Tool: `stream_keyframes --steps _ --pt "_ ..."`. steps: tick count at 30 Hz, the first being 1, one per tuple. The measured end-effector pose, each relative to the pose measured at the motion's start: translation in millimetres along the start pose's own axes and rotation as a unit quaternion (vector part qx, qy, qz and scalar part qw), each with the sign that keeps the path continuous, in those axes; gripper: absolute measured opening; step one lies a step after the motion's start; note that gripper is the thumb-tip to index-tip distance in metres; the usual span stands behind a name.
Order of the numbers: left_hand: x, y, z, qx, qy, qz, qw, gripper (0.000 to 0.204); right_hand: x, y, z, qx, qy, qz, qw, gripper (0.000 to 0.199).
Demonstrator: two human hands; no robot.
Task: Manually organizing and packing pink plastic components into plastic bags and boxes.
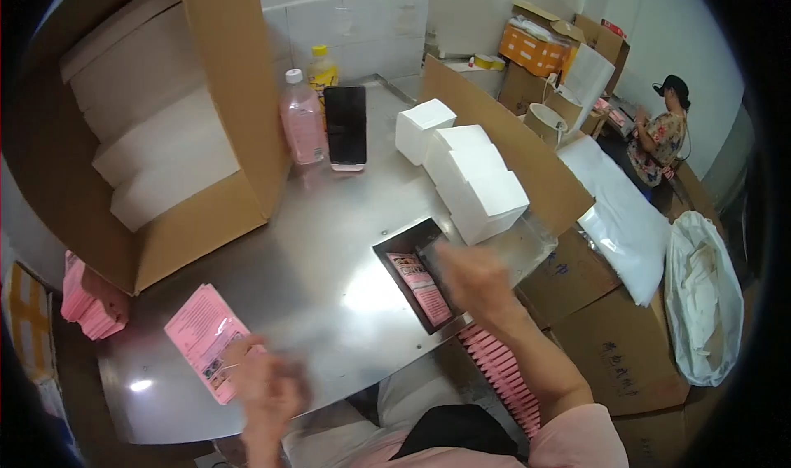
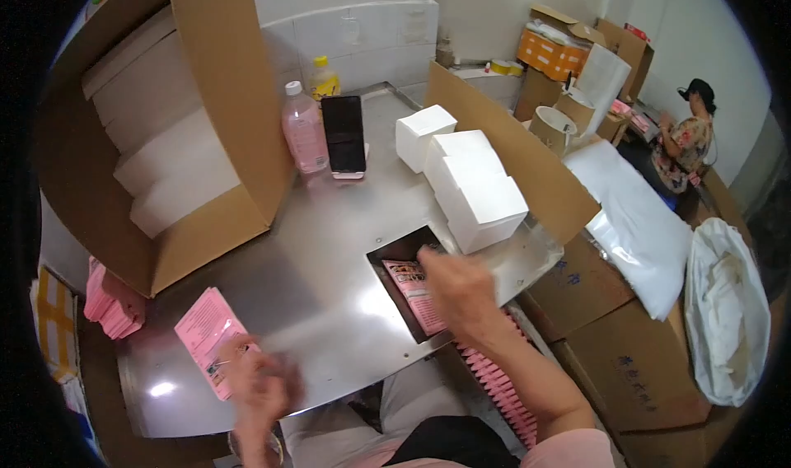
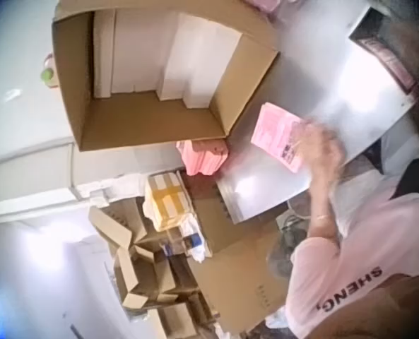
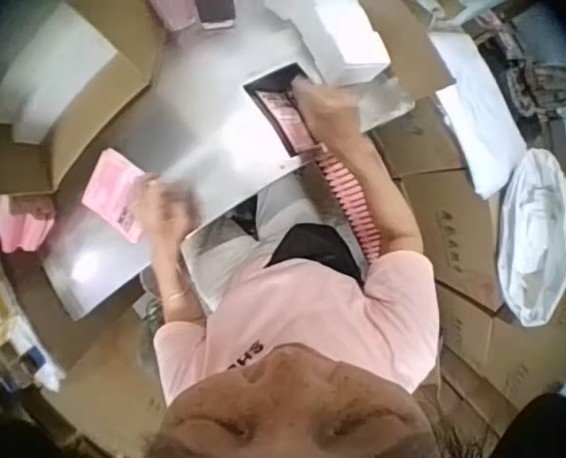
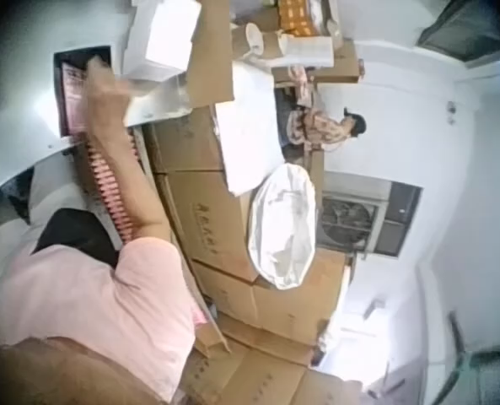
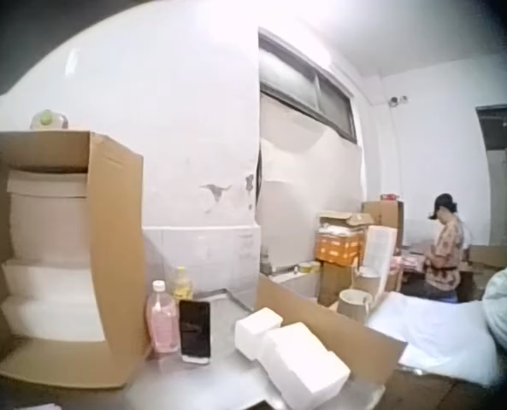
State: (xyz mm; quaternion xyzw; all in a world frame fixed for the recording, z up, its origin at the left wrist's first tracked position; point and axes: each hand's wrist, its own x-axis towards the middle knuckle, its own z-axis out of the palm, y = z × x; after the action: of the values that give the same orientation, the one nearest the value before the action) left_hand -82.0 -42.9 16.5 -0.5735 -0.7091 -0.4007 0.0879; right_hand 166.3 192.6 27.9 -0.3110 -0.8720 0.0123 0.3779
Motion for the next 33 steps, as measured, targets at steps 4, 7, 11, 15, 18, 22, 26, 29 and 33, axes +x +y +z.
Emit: stream_keyframes --steps 4,7,11,15,18,22,26,29,33 --pt "-1.2 -50.1 -41.7 0.178 0.092 -0.115 0.973 0.032 31.6 43.0 -25.7 -0.222 0.087 0.018 0.971 0.017" --pt "-17.9 -71.9 -30.4 0.271 -0.075 -0.137 0.950 0.022 26.2 66.1 -8.3 -0.248 0.094 0.047 0.963 0.014" --pt "-2.5 -61.9 -38.3 0.268 -0.101 -0.104 0.952 0.015 31.6 72.8 -11.4 -0.212 0.105 0.073 0.969 0.015" --pt "14.4 -0.2 12.8 -0.005 -0.100 -0.020 0.995 0.008 32.2 74.0 -8.3 -0.181 0.096 0.082 0.975 0.016" --pt "12.5 43.8 65.4 -0.080 -0.170 0.051 0.981 0.021 27.5 81.6 -14.3 -0.184 0.118 0.081 0.972 0.020" --pt "15.5 65.6 88.2 -0.097 -0.164 0.114 0.975 0.034 14.5 40.3 4.2 -0.127 0.113 -0.047 0.984 0.039" --pt "15.8 33.0 60.7 -0.054 -0.196 0.073 0.976 0.068 -66.4 -79.0 7.7 0.120 -0.099 -0.322 0.934 0.040" --pt "18.9 45.7 81.1 0.039 -0.154 0.067 0.985 0.079 -37.1 -58.4 38.5 -0.011 -0.091 -0.229 0.969 0.046" --pt "26.8 64.6 83.3 0.066 -0.141 0.035 0.987 0.079 -6.5 -75.9 46.7 -0.059 -0.271 -0.153 0.948 0.031"
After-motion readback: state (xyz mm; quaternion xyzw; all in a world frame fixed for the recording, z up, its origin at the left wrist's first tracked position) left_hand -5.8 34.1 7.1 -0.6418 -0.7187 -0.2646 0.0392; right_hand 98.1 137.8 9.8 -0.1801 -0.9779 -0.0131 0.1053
